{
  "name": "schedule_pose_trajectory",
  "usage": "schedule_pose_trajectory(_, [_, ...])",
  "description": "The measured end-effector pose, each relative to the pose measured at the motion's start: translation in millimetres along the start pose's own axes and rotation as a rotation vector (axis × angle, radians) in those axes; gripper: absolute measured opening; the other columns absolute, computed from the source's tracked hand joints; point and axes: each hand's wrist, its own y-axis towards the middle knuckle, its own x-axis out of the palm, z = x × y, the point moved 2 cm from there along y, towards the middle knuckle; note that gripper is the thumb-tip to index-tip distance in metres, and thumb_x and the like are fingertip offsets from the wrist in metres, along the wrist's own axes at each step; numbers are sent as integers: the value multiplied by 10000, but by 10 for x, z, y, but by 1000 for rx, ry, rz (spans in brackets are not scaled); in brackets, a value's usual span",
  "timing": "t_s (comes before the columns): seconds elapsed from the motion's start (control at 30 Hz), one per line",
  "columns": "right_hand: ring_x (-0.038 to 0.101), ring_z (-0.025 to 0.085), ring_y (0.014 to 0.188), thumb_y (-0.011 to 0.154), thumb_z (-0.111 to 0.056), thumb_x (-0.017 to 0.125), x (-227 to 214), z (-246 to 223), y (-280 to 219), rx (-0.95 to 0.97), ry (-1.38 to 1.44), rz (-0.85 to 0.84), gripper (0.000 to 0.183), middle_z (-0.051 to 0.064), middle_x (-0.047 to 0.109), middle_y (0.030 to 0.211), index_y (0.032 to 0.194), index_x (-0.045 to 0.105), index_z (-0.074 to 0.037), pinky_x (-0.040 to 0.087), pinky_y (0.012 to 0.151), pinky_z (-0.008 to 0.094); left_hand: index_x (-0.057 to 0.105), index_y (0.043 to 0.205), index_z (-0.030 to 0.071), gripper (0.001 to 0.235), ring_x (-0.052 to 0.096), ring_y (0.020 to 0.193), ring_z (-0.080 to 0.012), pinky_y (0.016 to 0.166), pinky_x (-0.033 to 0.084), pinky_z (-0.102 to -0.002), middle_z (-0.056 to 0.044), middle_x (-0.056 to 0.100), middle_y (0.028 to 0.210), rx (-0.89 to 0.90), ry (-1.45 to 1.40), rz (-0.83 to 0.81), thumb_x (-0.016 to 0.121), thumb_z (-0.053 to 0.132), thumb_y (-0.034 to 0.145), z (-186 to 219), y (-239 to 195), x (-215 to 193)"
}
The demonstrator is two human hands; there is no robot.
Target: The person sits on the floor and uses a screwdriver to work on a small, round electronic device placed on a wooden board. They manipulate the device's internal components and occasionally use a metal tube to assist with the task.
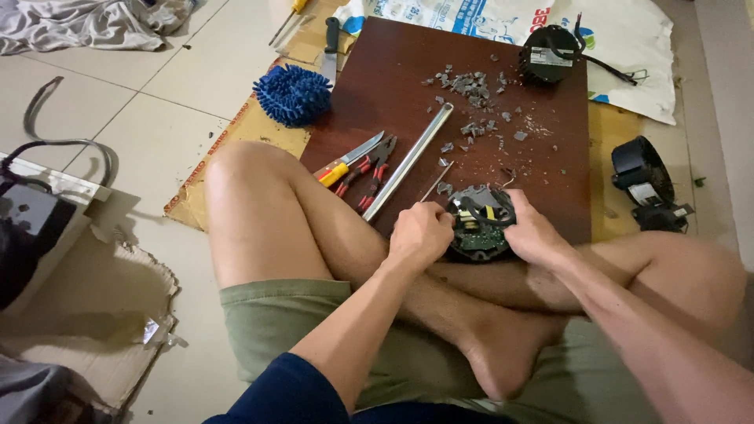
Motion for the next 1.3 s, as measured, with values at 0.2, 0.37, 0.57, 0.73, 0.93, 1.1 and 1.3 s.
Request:
schedule_pose_trajectory(0.2, [556, 515, 1350, 955, -113, 452, 59, 215, 234, -28, -17, 15, 618, 311, 624, 1385, 1548, 401, -280, 427, 1161, 598, 805, 1135, 155, 320, 741, 1118, -420, 941, 606, -535, -205, 790, 1035, -44, -57, 9, 576, 316, 982, 85, -130, -96])
schedule_pose_trajectory(0.37, [555, 560, 1326, 988, -127, 456, 63, 386, 431, -60, -48, -15, 669, 338, 589, 1415, 1607, 311, -334, 424, 1150, 637, 689, 1011, 72, 266, 770, 842, -491, 773, 632, -598, -245, 747, 872, 334, 242, 174, 514, 271, 1042, -53, -262, 168])
schedule_pose_trajectory(0.57, [553, 573, 1331, 1016, -113, 414, -162, 159, 305, -94, -100, -81, 601, 351, 584, 1431, 1589, 356, -285, 441, 1137, 639, 639, 1020, 54, 284, 758, 839, -521, 788, 627, -597, -239, 726, 897, 302, 226, 187, 454, 260, 1088, -89, -114, 305])
schedule_pose_trajectory(0.73, [507, 536, 1399, 941, -37, 427, -181, 258, 440, -150, -86, -86, 717, 324, 531, 1516, 1606, 357, -294, 409, 1181, 610, 672, 1013, 179, 262, 776, 845, -471, 758, 642, -539, -155, 747, 872, 154, 257, 172, 495, 369, 1043, -209, 150, 382])
schedule_pose_trajectory(0.93, [378, 563, 1451, 753, -83, 739, 1, 72, 89, -579, -46, 356, 965, 389, 370, 1550, 1613, 331, 81, 311, 1220, 600, 706, 1008, 206, 187, 789, 814, -436, 695, 656, -526, -150, 759, 876, 260, 416, 149, 551, 308, 1028, -256, 11, 462])
schedule_pose_trajectory(1.1, [492, 339, 1461, 956, -389, 588, 412, 275, 552, -961, -877, 553, 335, 108, 562, 1471, 1219, 695, -212, 453, 1170, 454, 723, 1031, 176, 243, 789, 858, -442, 712, 655, -546, -153, 776, 925, 248, 482, 121, 496, 259, 1054, -144, -88, 361])
schedule_pose_trajectory(1.3, [542, 260, 1356, 984, -413, 625, 502, 214, 782, -828, -1110, 533, 188, 2, 601, 1277, 1129, 634, -294, 564, 908, 419, 748, 1015, 237, 247, 802, 822, -388, 654, 653, -514, -94, 776, 869, 241, 482, 114, 520, 330, 1044, -344, 159, 544])
